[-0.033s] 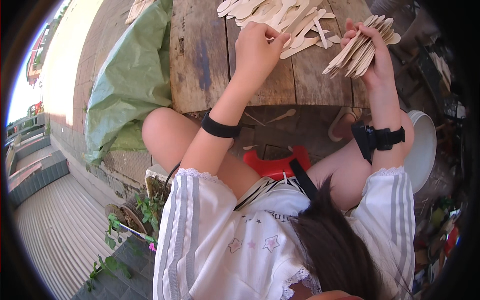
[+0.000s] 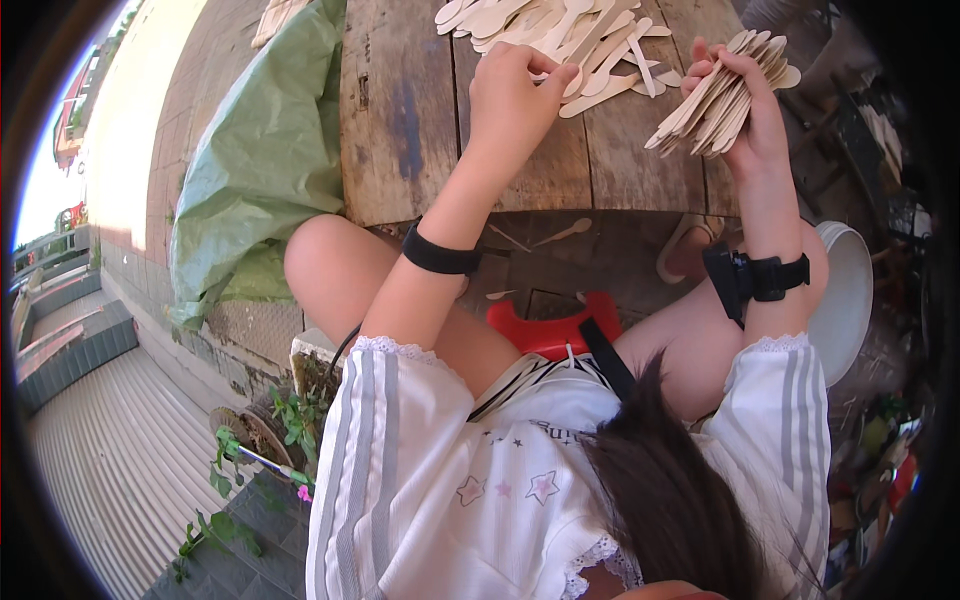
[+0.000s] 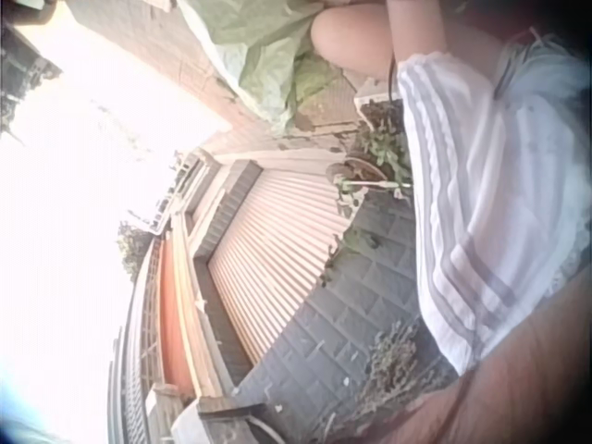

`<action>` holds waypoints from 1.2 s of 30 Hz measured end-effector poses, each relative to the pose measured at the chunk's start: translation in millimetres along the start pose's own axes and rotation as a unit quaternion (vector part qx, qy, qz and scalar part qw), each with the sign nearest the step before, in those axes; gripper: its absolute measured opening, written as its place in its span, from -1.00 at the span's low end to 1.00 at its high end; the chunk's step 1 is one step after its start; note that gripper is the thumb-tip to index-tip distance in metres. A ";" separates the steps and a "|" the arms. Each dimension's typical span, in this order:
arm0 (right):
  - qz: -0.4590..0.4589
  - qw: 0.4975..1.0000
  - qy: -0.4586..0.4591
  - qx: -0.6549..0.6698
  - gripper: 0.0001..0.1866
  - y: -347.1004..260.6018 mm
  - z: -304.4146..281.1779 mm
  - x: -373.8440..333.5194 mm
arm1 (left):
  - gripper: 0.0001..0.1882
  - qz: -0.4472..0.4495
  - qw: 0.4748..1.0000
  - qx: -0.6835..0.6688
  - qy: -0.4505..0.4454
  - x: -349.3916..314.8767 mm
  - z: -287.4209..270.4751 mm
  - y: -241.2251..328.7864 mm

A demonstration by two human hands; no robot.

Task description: Gathering and stacking small wooden disposable spoons from a pile on a table.

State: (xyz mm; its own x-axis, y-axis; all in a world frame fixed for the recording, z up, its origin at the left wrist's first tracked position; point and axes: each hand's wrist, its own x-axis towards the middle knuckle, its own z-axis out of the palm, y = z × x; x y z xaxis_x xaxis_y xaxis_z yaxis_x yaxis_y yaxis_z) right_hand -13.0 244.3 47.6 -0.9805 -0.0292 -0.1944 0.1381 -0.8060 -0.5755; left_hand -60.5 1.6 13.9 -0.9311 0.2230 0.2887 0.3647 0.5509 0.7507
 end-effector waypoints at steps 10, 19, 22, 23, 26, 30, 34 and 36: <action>-0.051 0.989 -0.065 -0.121 -0.78 24.6 26.3 -5.8 | -0.67 -0.110 0.942 -0.236 -0.213 -13.6 5.5 19.2; -0.035 0.991 -0.029 -0.126 -0.74 24.9 32.4 -11.3 | -0.66 -0.046 0.960 -0.215 -0.174 -7.0 8.7 12.7; -0.071 0.996 -0.038 -0.041 -0.73 20.4 29.9 -11.7 | -0.64 0.083 0.995 0.052 0.004 -4.2 3.7 -3.6; -0.071 0.996 -0.038 -0.041 -0.73 19.6 29.7 -11.5 | -0.64 0.138 0.957 0.245 0.070 -4.1 0.6 -8.8; -0.051 0.995 -0.079 -0.017 -0.75 19.7 31.3 -10.2 | -0.67 0.117 0.966 0.230 0.027 -5.7 -0.4 -15.5; -0.069 0.984 -0.044 -0.158 -0.78 20.1 34.5 -12.4 | -0.80 0.124 0.969 0.214 0.011 -4.8 -3.3 -13.0; -0.102 0.943 -0.088 -0.304 -0.74 7.3 35.9 -13.3 | -0.80 0.118 0.964 0.237 0.002 -1.1 -19.4 -3.8; -0.112 0.934 -0.086 -0.329 -0.71 -2.3 36.3 -11.5 | -0.82 0.130 0.978 0.164 -0.028 2.8 -32.3 2.7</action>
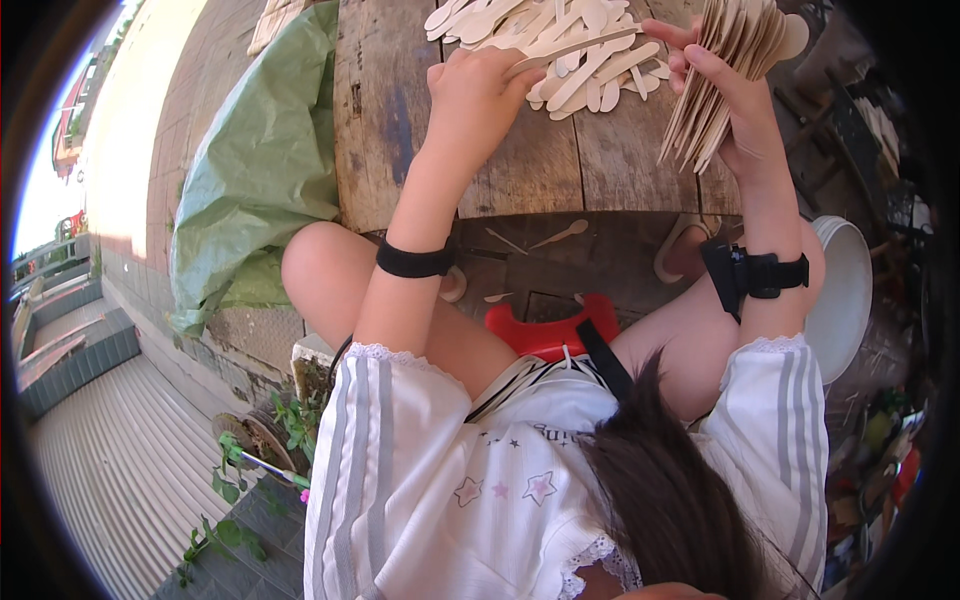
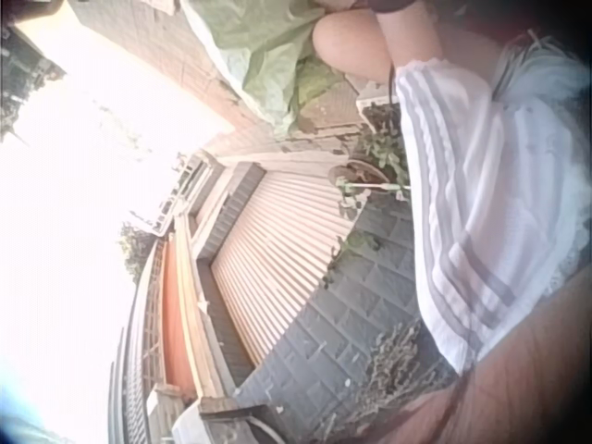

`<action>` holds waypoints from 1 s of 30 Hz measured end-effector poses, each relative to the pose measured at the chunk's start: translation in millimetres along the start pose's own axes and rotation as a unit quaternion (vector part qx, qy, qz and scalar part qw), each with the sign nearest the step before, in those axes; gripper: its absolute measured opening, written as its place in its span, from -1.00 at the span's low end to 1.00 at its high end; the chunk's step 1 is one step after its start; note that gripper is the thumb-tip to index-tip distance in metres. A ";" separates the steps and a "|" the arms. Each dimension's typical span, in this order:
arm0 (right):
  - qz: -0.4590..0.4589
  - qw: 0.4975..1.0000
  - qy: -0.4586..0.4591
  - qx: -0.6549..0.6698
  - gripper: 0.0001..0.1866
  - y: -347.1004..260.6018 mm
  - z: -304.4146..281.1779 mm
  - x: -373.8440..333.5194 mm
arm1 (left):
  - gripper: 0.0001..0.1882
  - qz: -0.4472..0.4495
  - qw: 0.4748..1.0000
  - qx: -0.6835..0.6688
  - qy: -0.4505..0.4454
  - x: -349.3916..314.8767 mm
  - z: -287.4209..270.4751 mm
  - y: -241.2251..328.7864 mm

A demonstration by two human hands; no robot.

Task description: Gathering and stacking small wooden disposable spoons from a pile on a table.

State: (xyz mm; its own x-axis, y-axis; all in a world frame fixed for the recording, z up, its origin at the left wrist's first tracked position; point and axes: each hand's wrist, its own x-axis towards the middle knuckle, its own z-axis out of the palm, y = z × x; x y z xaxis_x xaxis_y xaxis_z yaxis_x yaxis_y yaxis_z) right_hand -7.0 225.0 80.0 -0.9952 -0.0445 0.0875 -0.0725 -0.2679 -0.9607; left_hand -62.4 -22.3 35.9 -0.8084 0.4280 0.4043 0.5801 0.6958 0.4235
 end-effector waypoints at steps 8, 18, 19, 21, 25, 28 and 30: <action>0.045 0.976 -0.077 -0.201 -0.53 14.7 25.2 -5.8 | -0.87 0.057 0.958 -0.200 -0.198 4.6 -42.0 9.6; 0.156 0.983 0.017 -0.097 -0.58 19.9 36.2 -12.1 | -0.81 0.099 0.995 -0.024 -0.008 -2.1 -9.6 5.3; 0.151 0.984 0.008 -0.093 -0.58 16.1 28.2 -11.2 | -0.79 0.108 0.994 0.030 -0.006 -4.9 -5.4 4.4; 0.119 0.987 0.108 -0.006 -0.67 9.4 12.7 -9.2 | -0.79 0.090 0.994 0.059 -0.024 -9.3 5.2 5.3; 0.091 0.983 0.143 0.067 -0.72 5.4 -6.4 -4.3 | -0.80 0.031 0.994 0.060 -0.082 -11.1 18.7 4.7; 0.051 0.983 0.149 0.098 -0.77 10.4 -11.8 -3.9 | -0.82 0.047 0.995 0.078 -0.038 -12.0 23.4 3.6; 0.076 0.973 0.191 0.108 -0.76 14.3 -15.5 -2.7 | -0.83 0.056 0.994 0.084 -0.030 -12.7 24.2 3.6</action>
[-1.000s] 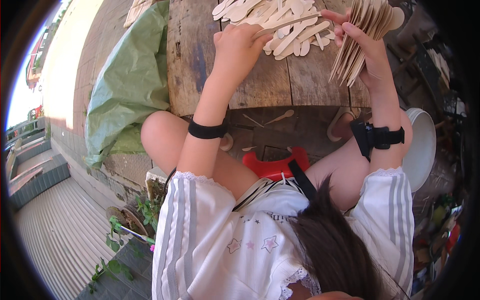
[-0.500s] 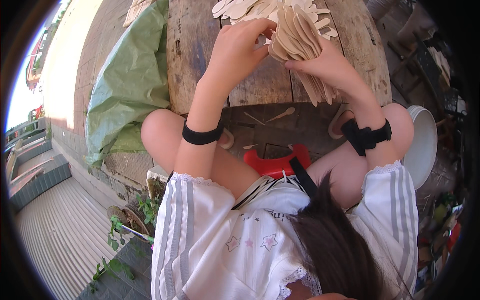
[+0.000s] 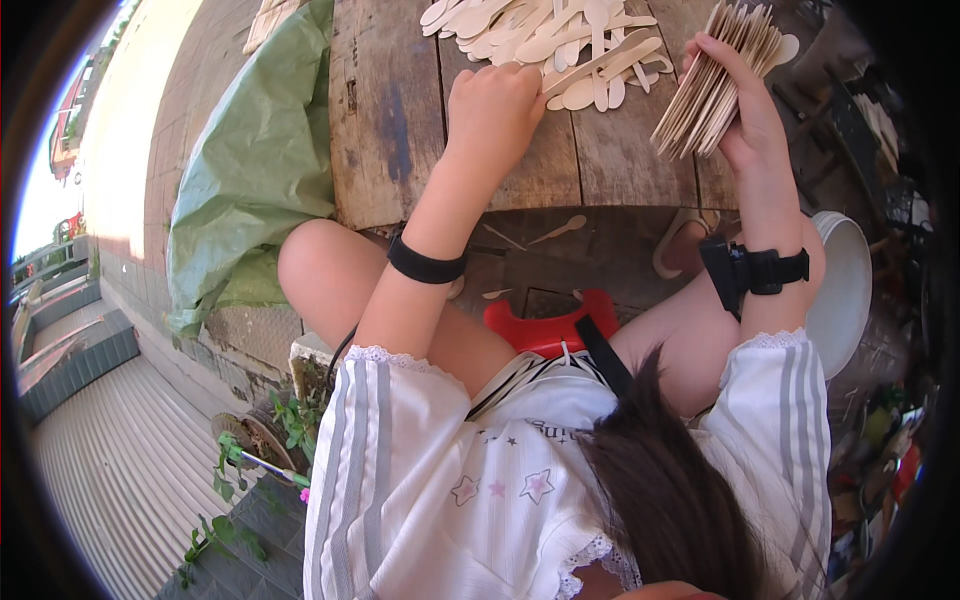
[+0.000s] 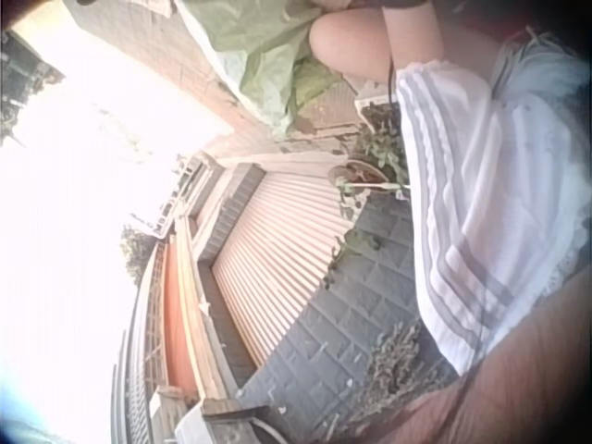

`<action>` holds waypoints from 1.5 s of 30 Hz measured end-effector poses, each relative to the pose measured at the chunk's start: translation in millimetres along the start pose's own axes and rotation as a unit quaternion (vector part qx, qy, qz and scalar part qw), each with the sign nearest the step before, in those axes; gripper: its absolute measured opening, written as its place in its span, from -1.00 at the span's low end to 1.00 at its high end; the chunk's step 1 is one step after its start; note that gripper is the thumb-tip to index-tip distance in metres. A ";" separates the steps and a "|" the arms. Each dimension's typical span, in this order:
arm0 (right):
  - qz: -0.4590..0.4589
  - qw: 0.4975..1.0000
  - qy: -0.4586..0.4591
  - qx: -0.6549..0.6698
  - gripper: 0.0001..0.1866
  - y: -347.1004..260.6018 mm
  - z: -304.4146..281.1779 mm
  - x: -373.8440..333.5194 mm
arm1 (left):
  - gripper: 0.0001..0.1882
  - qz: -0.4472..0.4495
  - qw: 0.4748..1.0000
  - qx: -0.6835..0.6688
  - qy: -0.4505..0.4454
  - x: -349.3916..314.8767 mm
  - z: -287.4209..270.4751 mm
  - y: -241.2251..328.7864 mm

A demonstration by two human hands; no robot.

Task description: Gathering and stacking small wooden disposable spoons from a pile on a table.

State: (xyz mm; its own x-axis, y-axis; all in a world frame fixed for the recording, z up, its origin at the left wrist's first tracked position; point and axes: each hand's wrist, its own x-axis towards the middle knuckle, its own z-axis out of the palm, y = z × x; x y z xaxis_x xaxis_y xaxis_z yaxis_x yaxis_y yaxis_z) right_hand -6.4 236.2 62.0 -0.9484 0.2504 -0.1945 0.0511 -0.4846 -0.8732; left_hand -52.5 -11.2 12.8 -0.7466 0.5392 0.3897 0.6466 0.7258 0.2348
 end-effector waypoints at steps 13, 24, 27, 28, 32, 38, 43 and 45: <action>0.028 0.999 0.027 0.027 -0.68 26.2 10.0 4.8 | -0.79 -0.164 0.867 -0.458 -0.107 0.1 -2.8 32.2; 0.086 0.995 -0.043 0.031 -0.70 25.0 12.9 -0.1 | -0.77 -0.104 0.930 -0.341 -0.086 -3.3 -1.6 37.6; 0.050 0.995 -0.055 0.063 -0.75 21.9 6.7 3.4 | -0.71 -0.054 0.979 -0.196 -0.001 0.9 5.3 28.0; 0.045 0.995 -0.036 0.083 -0.76 21.7 5.0 3.5 | -0.67 -0.047 0.993 -0.111 0.003 0.9 7.2 26.0; 0.054 0.990 -0.029 0.127 -0.77 21.9 0.8 6.2 | -0.63 0.036 0.996 -0.075 0.044 -2.3 15.7 31.6; 0.076 0.986 -0.036 0.145 -0.78 22.6 -2.4 9.0 | -0.68 0.022 0.998 -0.039 0.053 0.2 21.6 27.6; 0.072 0.987 -0.025 0.142 -0.79 21.0 -2.7 8.8 | -0.82 0.024 0.997 -0.021 0.065 2.1 22.8 20.8; 0.053 0.991 -0.020 0.120 -0.79 18.8 -2.8 8.8 | -0.86 0.047 0.997 0.009 0.056 2.2 22.7 20.9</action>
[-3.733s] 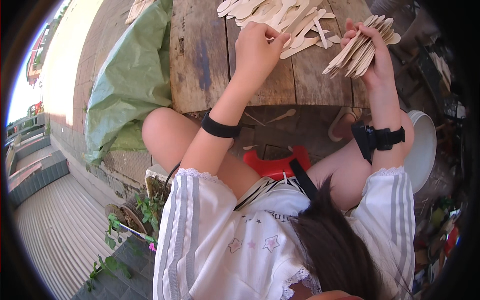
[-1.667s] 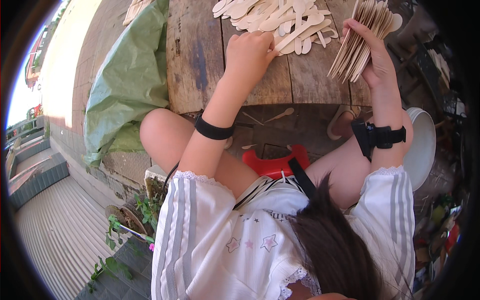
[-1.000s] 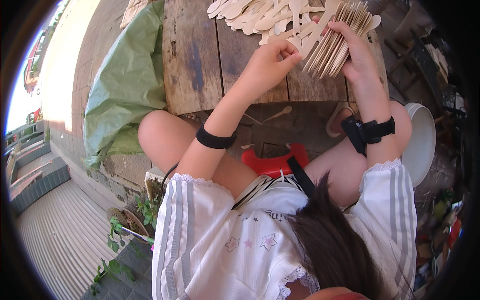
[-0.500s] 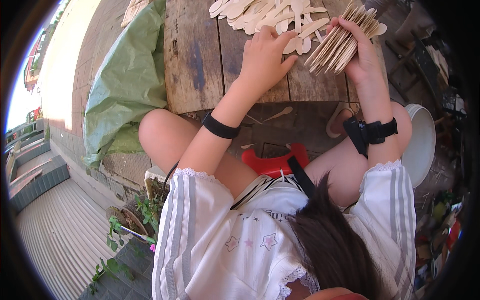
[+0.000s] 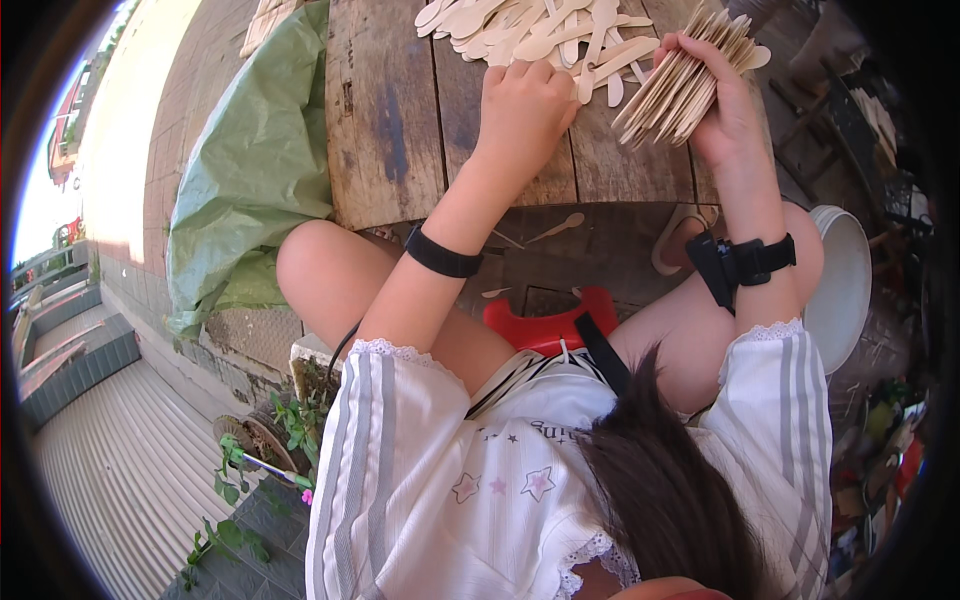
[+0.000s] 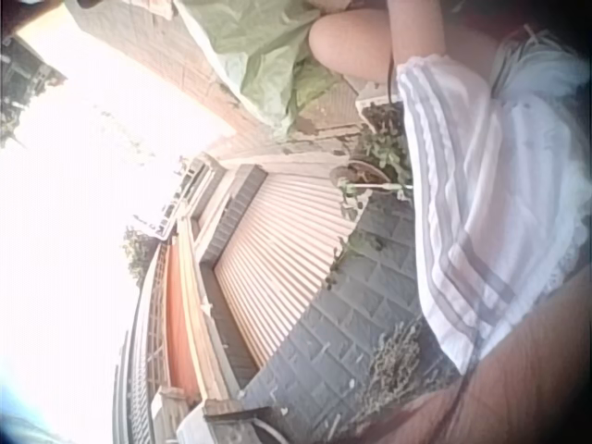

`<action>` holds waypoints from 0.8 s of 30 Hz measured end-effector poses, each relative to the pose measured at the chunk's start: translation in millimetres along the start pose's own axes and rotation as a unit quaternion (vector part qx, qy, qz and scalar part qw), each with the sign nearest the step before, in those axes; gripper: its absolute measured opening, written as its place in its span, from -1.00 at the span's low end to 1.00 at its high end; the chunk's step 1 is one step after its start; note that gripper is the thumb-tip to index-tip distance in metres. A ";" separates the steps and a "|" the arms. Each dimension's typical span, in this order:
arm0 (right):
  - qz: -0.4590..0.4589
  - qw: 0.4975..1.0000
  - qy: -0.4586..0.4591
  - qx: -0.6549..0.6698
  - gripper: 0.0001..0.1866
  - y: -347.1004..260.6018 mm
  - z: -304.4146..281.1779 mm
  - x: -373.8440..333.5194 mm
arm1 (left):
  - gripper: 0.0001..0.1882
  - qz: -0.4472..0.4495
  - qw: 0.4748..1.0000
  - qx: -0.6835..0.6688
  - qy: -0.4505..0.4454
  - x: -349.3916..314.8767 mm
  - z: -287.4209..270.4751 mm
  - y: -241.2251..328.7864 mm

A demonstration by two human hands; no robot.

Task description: Gathering and stacking small wooden disposable spoons from a pile on a table.

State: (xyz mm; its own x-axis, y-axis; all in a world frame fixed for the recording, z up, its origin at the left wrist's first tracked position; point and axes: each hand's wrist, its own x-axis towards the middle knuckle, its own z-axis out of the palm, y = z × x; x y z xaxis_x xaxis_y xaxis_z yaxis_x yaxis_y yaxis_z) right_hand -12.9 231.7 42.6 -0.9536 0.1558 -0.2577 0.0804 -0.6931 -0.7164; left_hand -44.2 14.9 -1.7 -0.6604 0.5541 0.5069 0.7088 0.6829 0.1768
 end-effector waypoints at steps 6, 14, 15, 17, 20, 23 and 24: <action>-0.032 0.998 -0.010 -0.044 -0.79 -8.2 2.7 -2.8 | -0.88 0.012 0.998 0.014 0.059 4.0 -6.5 -5.7; -0.095 0.925 -0.072 -0.360 -0.64 -10.7 22.1 -11.3 | -0.90 -0.133 0.963 -0.226 0.064 14.0 -28.4 -14.2; -0.072 0.911 -0.111 -0.390 -0.61 -5.9 26.0 -14.5 | -0.88 -0.136 0.956 -0.252 0.060 15.1 -30.5 -11.9; -0.014 0.879 -0.157 -0.450 -0.51 3.5 33.9 -19.5 | -0.86 -0.139 0.949 -0.278 0.057 16.7 -34.0 -5.8; 0.041 0.887 -0.217 -0.405 -0.46 17.3 40.8 -28.0 | -0.83 -0.216 0.879 -0.425 -0.020 17.5 -36.3 3.6; 0.012 0.877 -0.196 -0.438 -0.50 15.2 38.6 -26.3 | -0.77 -0.235 0.810 -0.538 -0.011 17.4 -34.6 6.9; -0.004 0.874 -0.185 -0.450 -0.53 11.2 35.2 -25.2 | -0.76 -0.227 0.817 -0.530 0.002 16.5 -33.4 6.7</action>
State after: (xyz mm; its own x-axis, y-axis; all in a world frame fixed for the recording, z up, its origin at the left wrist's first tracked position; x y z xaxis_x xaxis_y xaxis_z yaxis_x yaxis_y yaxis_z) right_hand 1.8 195.2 63.8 -0.9703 -0.1950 -0.1433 0.1112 0.1668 -0.9797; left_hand -42.1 12.7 36.0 -0.9156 0.3555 0.1882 0.2090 0.0207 0.9777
